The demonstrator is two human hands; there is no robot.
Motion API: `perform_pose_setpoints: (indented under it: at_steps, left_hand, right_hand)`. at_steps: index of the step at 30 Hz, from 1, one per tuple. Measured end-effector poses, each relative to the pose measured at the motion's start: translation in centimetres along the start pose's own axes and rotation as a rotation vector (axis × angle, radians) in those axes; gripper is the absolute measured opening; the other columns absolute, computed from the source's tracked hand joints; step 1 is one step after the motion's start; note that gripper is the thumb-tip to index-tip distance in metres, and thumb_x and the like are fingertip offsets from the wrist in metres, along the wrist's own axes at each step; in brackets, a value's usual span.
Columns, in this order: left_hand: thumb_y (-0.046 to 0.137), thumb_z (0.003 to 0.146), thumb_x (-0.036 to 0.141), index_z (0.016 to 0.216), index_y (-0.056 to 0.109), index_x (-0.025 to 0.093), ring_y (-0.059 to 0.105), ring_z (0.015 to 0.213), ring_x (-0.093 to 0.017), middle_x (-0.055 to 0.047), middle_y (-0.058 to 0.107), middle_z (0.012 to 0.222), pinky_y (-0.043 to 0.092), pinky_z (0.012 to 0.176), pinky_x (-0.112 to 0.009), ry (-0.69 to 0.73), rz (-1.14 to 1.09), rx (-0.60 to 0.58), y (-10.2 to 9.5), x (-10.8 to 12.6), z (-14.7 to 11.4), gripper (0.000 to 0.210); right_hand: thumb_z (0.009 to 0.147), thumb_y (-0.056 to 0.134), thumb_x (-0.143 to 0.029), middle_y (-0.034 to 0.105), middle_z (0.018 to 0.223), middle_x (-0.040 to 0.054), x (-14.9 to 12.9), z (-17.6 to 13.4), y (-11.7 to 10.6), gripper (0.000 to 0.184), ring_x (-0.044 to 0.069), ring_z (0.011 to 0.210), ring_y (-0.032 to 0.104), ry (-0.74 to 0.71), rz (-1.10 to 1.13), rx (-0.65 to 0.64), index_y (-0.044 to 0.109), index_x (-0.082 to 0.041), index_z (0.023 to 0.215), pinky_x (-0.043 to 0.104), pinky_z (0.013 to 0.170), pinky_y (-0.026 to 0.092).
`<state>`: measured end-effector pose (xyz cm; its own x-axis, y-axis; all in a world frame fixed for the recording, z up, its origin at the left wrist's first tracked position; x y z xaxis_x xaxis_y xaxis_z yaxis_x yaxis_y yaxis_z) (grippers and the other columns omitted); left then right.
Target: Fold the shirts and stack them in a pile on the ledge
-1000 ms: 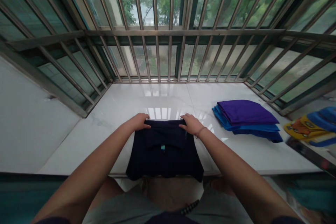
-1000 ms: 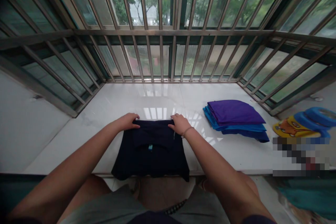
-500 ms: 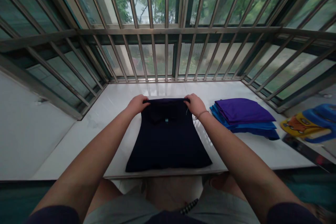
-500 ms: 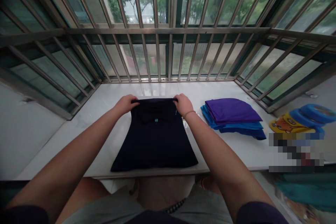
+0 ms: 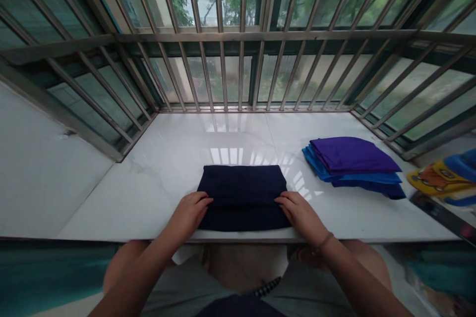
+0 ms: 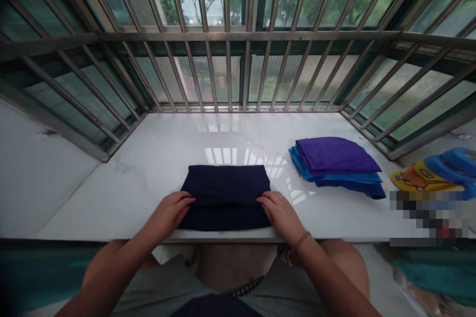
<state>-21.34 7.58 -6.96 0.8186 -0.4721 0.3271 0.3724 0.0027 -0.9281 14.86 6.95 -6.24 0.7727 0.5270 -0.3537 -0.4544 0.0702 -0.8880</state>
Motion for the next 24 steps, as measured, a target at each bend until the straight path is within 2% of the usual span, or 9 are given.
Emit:
perform_pose_setpoints:
  at_steps: [4, 8, 11, 12, 14, 16, 18, 21, 24]
  left_hand:
    - [0.059, 0.104, 0.025, 0.122, 0.079, 0.026, 0.072, 0.12, -0.031, -0.012, 0.076, 0.132, 0.057, 0.107, -0.049, -0.064, -0.027, 0.021, -0.8, 0.2, 0.0, 0.028]
    - [0.061, 0.104, 0.027, 0.099, 0.078, 0.023, 0.073, 0.1, -0.029, -0.01, 0.077, 0.106, 0.059, 0.092, -0.044, -0.131, -0.006, -0.049, -2.4, 1.2, 2.4, 0.018]
    - [0.064, 0.103, 0.027, 0.097, 0.076, 0.022, 0.072, 0.098, -0.029, -0.009, 0.076, 0.102, 0.058, 0.09, -0.043, -0.1, 0.011, -0.053, -3.0, 2.7, 3.5, 0.014]
    - [0.065, 0.103, 0.028, 0.1, 0.076, 0.023, 0.073, 0.101, -0.029, -0.009, 0.076, 0.106, 0.059, 0.092, -0.043, -0.067, -0.002, -0.055, -2.8, 3.4, 3.5, 0.013]
    - [0.068, 0.103, 0.032, 0.114, 0.077, 0.024, 0.073, 0.115, -0.03, -0.011, 0.077, 0.125, 0.059, 0.102, -0.045, 0.009, -0.024, -0.053, -1.9, 4.4, 2.6, 0.016]
    - [0.073, 0.1, 0.039, 0.137, 0.071, 0.026, 0.066, 0.137, -0.034, -0.013, 0.067, 0.152, 0.055, 0.116, -0.052, 0.055, 0.0, -0.03, -0.6, 4.7, 1.0, 0.039]
    - [0.077, 0.097, 0.045, 0.16, 0.055, 0.027, 0.053, 0.153, -0.038, -0.014, 0.051, 0.171, 0.049, 0.124, -0.059, 0.062, 0.061, -0.007, 1.0, 4.3, -1.1, 0.069]
    - [0.078, 0.094, 0.048, 0.172, 0.038, 0.027, 0.044, 0.161, -0.039, -0.015, 0.04, 0.178, 0.045, 0.127, -0.062, 0.068, 0.126, -0.014, 3.0, 3.6, -3.8, 0.09]
    - [0.08, 0.092, 0.043, 0.171, 0.04, 0.029, 0.043, 0.162, -0.039, -0.013, 0.039, 0.179, 0.045, 0.129, -0.06, 0.079, 0.144, -0.006, 3.8, 3.5, -5.7, 0.09]
  right_hand:
    - [0.108, 0.063, -0.029, 0.076, 0.117, 0.0104, -0.8, 0.7, -0.9, 0.016, 0.027, 0.109, 0.071, 0.001, 0.044, -0.024, 0.077, -0.024, 0.115, 0.046, 0.098, 0.06]
    - [0.111, 0.056, -0.031, 0.075, 0.099, 0.0084, -0.6, 2.6, -2.5, 0.023, 0.026, 0.096, 0.071, 0.064, 0.019, -0.004, 0.074, -0.023, 0.099, 0.044, 0.09, 0.06]
    - [0.107, 0.064, -0.032, 0.075, 0.106, 0.0096, -0.8, 3.0, -2.8, 0.015, 0.027, 0.1, 0.071, 0.069, -0.003, -0.017, 0.075, -0.022, 0.105, 0.045, 0.093, 0.061]
    - [0.105, 0.068, -0.032, 0.075, 0.112, 0.0105, -1.1, 2.7, -2.6, 0.014, 0.028, 0.105, 0.072, 0.055, -0.01, -0.042, 0.076, -0.022, 0.11, 0.046, 0.095, 0.061]
    - [0.1, 0.076, -0.032, 0.074, 0.13, 0.013, -1.8, 1.6, -1.7, 0.028, 0.031, 0.119, 0.07, 0.017, -0.023, -0.101, 0.075, -0.022, 0.126, 0.049, 0.105, 0.06]
    - [0.095, 0.082, -0.034, 0.066, 0.151, 0.0147, -2.3, -0.1, -0.7, 0.054, 0.034, 0.138, 0.064, -0.013, -0.036, -0.141, 0.068, -0.024, 0.146, 0.054, 0.117, 0.055]
    - [0.093, 0.084, -0.037, 0.057, 0.164, 0.015, -2.4, -1.9, 0.1, 0.071, 0.036, 0.149, 0.056, -0.018, -0.05, -0.153, 0.059, -0.025, 0.159, 0.058, 0.123, 0.05]
    - [0.091, 0.085, -0.04, 0.053, 0.169, 0.0144, -2.5, -4.2, 1.0, 0.077, 0.036, 0.15, 0.055, -0.012, -0.067, -0.139, 0.056, -0.026, 0.161, 0.059, 0.124, 0.048]
    - [0.089, 0.086, -0.037, 0.053, 0.168, 0.014, -2.8, -5.4, 1.4, 0.076, 0.037, 0.145, 0.059, -0.025, -0.102, -0.104, 0.058, -0.027, 0.159, 0.06, 0.123, 0.049]
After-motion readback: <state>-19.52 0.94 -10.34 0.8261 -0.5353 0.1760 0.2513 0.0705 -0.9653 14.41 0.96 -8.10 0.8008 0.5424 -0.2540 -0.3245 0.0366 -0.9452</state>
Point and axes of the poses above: each hand's wrist, its own z-axis towards the middle knuckle, its own y-axis out of the palm, x = y × z, the point moved 9 cm from there along z, towards the middle knuckle
